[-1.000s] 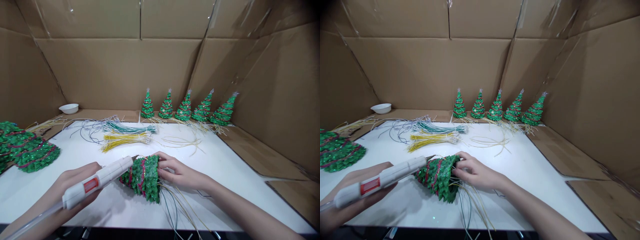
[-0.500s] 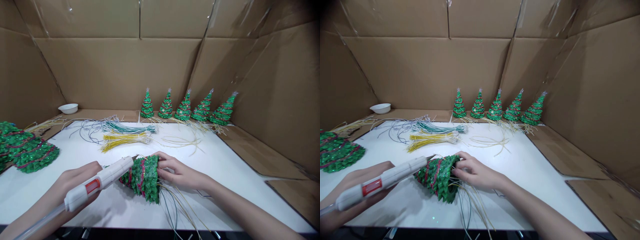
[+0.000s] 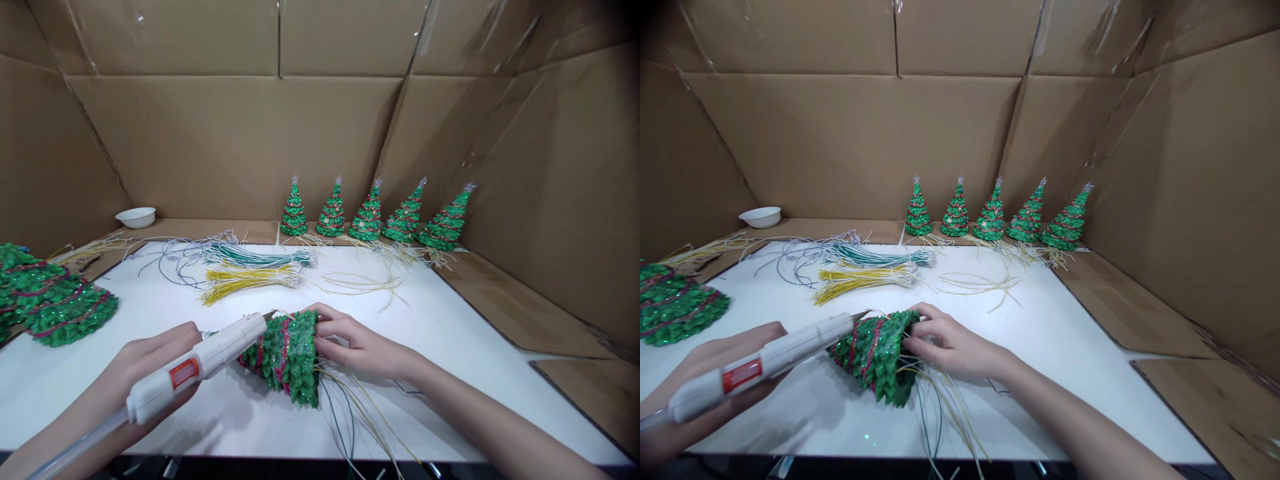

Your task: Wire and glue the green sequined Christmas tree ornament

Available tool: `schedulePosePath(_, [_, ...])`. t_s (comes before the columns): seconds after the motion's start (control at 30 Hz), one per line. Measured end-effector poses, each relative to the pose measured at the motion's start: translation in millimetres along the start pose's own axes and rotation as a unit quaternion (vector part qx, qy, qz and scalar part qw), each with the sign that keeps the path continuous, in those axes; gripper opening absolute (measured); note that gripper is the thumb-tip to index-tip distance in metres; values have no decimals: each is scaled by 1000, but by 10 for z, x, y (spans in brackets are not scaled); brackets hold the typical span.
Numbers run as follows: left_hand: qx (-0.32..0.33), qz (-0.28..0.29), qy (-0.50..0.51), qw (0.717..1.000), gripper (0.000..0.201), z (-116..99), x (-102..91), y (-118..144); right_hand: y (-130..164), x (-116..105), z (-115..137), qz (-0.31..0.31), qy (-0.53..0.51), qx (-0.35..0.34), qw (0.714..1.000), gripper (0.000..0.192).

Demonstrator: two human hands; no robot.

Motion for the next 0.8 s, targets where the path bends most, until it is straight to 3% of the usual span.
schedulePosePath(0.13, [28, 53, 16, 998, 29, 4, 52, -8, -5, -3, 10, 0, 1, 0, 1000, 42])
schedulePosePath(0.27, [-9, 3, 6, 1000, 32, 51, 5, -2, 4, -6, 11, -1, 1, 2, 1000, 42])
schedulePosePath(0.43, [32, 39, 31, 998, 26, 82, 48, 21, 15, -2, 3, -1, 2, 3, 1000, 43])
schedulePosePath(0.57, [27, 24, 24, 999, 27, 139, 37, 11, 15, 5, -2, 2, 1, 5, 1000, 42])
schedulePosePath(0.7, [31, 55, 23, 998, 25, 161, 79, 16, 5, 0, -5, 2, -1, 6, 1000, 41])
schedulePosePath(0.8, [52, 35, 16, 998, 26, 158, 59, 22, 4, -1, -5, 3, 2, 3, 1000, 40])
Point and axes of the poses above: each hand's wrist, its own y-axis away from the middle knuckle, its own x-axis out of the palm, z = x × y, the point moved 6 cm from there along -y, towards the middle knuckle, and after that the axes turned 5 degrees about -z, right-handed, at the moved point
